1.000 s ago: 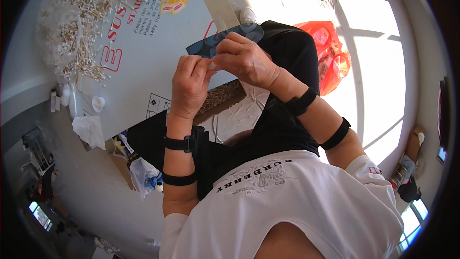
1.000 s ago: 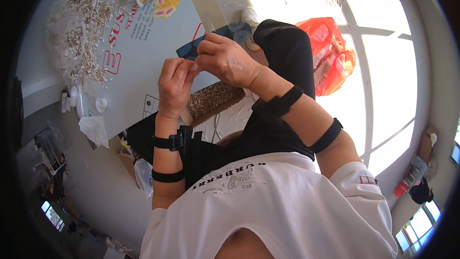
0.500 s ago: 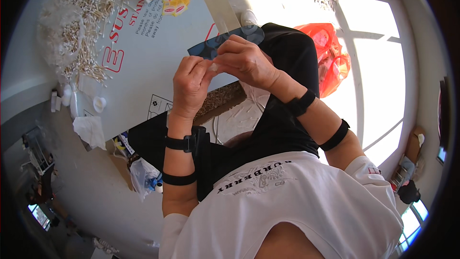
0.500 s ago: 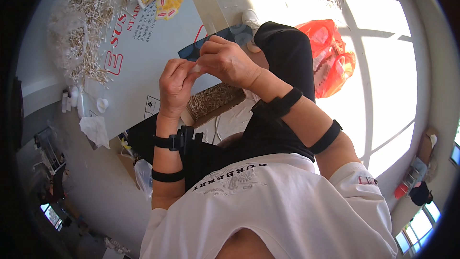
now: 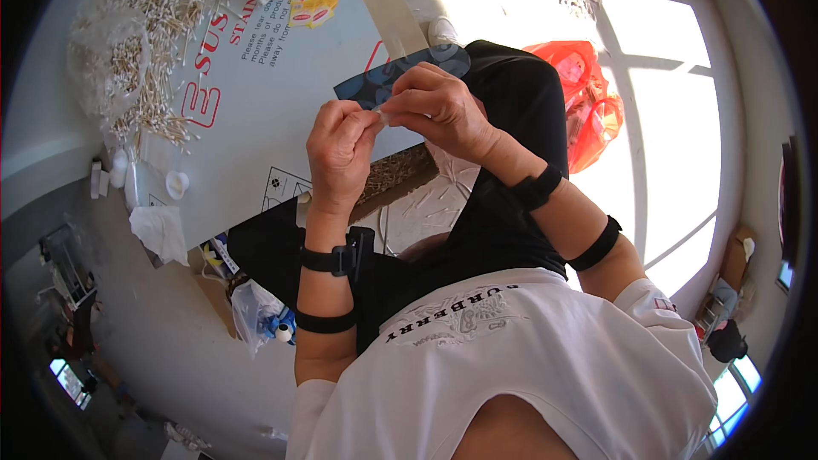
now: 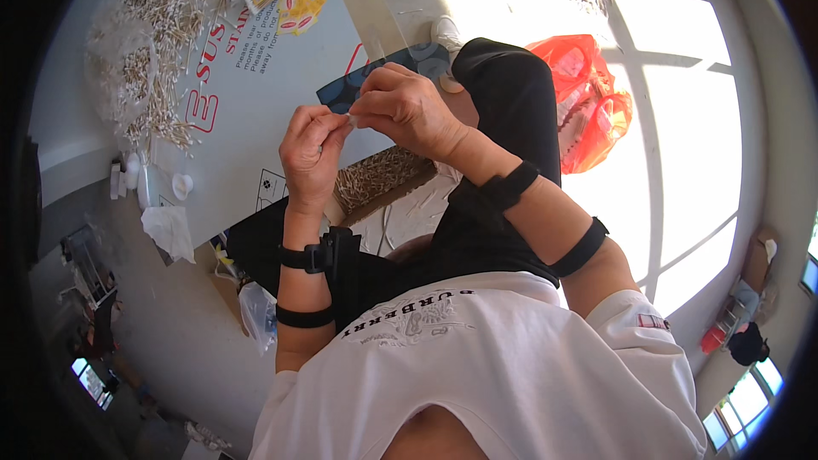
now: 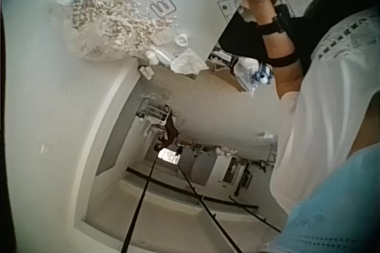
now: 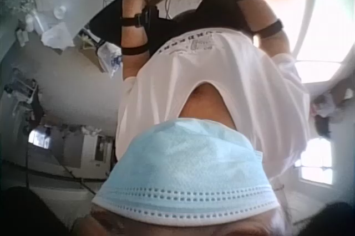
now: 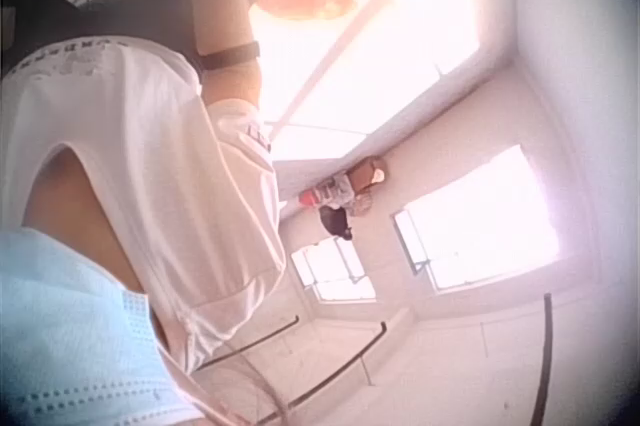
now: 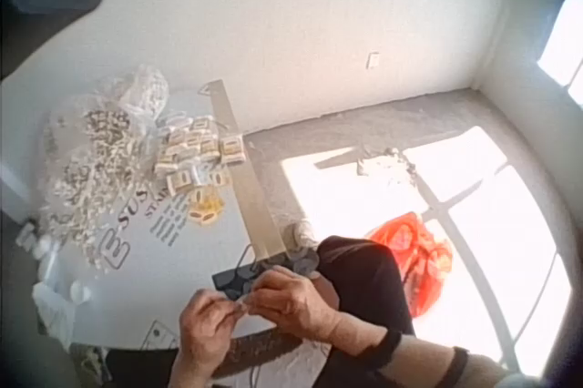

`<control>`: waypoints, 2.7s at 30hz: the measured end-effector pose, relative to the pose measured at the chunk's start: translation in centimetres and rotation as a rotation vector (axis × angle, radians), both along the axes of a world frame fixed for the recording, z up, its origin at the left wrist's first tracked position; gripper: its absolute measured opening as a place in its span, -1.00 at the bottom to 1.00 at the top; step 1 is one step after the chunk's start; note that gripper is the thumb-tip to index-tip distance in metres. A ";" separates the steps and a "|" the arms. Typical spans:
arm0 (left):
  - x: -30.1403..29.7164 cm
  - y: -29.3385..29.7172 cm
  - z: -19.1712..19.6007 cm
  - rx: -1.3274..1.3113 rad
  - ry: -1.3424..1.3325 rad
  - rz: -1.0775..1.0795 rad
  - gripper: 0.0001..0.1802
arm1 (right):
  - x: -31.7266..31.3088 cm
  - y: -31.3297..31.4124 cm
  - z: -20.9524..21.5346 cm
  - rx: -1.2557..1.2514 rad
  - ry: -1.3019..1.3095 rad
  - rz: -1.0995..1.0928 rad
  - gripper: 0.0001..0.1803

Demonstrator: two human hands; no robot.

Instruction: Packaging cotton swabs into small plastic bags.

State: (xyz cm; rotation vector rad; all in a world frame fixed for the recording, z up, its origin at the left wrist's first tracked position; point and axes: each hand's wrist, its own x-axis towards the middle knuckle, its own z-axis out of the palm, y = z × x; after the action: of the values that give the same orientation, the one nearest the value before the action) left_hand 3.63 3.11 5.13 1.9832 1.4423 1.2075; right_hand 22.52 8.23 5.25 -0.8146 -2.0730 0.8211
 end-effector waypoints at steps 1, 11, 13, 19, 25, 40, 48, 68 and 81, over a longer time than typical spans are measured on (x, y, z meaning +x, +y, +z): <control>0.1 0.1 0.1 0.038 0.037 0.019 -0.80 | -0.1 -0.1 -0.1 -0.028 0.030 -0.020 -0.82; 0.5 0.8 1.0 -0.150 -0.052 0.026 -0.84 | -0.6 0.0 0.7 -0.124 -0.027 -0.007 -0.86; 0.3 0.9 0.7 -0.085 0.057 -0.023 -0.82 | -0.7 0.1 0.6 -0.072 -0.035 -0.005 -0.85; 0.9 1.3 1.5 0.096 0.292 -0.078 -0.77 | -1.2 -0.5 0.1 0.190 -0.230 -0.045 -0.78; -0.7 -1.6 0.5 -0.187 0.162 0.034 -0.87 | 0.0 -3.1 0.4 0.333 -0.208 -0.112 -0.75; 3.3 -5.3 5.3 -0.509 -1.070 0.051 -0.73 | 2.5 -7.1 5.3 -0.006 0.150 -0.100 -0.45; 4.2 -6.4 7.4 -0.180 -0.746 -0.105 -0.63 | 2.2 -7.3 6.8 -0.074 0.203 -0.042 -0.56; 3.7 -6.6 11.2 0.089 -0.110 -0.097 -0.65 | 3.2 -8.0 8.6 -0.093 0.308 0.064 -0.64; 3.6 -6.7 11.4 0.057 -0.026 -0.063 -0.64 | 3.6 -8.1 10.4 -0.161 0.278 0.115 -0.65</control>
State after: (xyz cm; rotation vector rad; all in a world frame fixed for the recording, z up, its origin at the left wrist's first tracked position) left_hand 7.20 -3.63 16.51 2.0272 1.3375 1.2549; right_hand 26.07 0.18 15.69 -0.6290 -1.8366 1.1099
